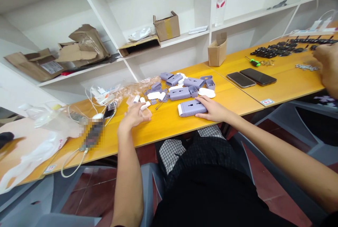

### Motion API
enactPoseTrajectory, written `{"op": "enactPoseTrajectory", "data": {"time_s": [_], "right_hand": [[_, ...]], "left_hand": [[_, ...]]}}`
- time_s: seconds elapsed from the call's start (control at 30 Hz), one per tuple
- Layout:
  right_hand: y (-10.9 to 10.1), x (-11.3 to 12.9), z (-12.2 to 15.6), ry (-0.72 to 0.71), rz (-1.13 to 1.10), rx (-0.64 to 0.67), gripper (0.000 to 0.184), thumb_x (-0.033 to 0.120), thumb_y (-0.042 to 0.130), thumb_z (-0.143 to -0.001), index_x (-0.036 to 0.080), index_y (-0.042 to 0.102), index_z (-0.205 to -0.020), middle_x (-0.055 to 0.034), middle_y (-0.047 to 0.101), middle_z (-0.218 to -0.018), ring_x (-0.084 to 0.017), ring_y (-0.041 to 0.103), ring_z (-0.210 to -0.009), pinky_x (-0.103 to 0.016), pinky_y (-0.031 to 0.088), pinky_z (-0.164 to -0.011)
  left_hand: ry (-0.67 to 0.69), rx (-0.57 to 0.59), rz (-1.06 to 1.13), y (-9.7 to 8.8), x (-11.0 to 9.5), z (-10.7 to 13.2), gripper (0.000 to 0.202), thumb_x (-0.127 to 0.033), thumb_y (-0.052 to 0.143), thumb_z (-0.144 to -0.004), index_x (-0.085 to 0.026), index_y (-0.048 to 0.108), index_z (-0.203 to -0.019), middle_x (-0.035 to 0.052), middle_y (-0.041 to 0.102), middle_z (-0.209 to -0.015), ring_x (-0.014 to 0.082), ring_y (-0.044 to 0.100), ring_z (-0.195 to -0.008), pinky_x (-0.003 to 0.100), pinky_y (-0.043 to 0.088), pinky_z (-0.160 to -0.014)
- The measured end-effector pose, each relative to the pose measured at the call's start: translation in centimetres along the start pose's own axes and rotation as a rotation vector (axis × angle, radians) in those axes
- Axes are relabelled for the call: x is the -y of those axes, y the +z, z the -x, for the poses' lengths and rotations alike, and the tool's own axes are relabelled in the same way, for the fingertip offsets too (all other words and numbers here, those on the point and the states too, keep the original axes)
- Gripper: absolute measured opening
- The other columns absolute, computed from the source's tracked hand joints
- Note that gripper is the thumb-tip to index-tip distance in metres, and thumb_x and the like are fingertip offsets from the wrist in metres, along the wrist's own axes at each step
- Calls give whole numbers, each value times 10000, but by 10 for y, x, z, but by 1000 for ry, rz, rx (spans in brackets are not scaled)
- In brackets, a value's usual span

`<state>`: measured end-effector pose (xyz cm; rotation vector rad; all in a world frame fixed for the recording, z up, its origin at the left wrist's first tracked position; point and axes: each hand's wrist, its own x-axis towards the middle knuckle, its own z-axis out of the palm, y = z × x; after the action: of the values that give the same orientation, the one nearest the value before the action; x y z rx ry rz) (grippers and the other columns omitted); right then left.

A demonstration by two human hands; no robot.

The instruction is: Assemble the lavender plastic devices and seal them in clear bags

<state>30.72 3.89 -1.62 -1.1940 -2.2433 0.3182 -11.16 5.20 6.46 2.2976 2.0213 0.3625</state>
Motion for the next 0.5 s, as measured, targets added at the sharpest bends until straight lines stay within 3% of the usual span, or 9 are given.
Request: {"op": "enactPoseTrajectory", "data": {"time_s": [0.13, 0.3, 0.5], "right_hand": [[0, 0, 0, 0, 2, 2, 806, 608, 655, -929, 300, 382, -1621, -155, 465, -1593, -425, 517, -1439, -632, 478, -1160], [-1, 0, 0, -6, 1, 4, 812, 610, 659, -925, 302, 380, -1623, -156, 473, -1584, -429, 519, -1436, -634, 481, -1159], [1, -2, 1, -6, -2, -5, 835, 621, 653, -926, 321, 352, -1644, -152, 464, -1601, -438, 526, -1422, -655, 489, -1140]], "left_hand": [[-96, 48, -30, 5, -1, -2, 819, -384, 853, -721, -257, 562, -1476, 164, 534, -1579, 442, 525, -1405, 572, 424, -1132], [-90, 21, -44, 6, -3, -4, 831, -369, 837, -746, -236, 521, -1503, 179, 620, -1469, 435, 568, -1352, 584, 439, -1104], [108, -31, 96, 3, -12, -2, 866, -328, 825, -741, -241, 478, -1529, 143, 588, -1477, 351, 571, -1339, 488, 434, -1165]]}}
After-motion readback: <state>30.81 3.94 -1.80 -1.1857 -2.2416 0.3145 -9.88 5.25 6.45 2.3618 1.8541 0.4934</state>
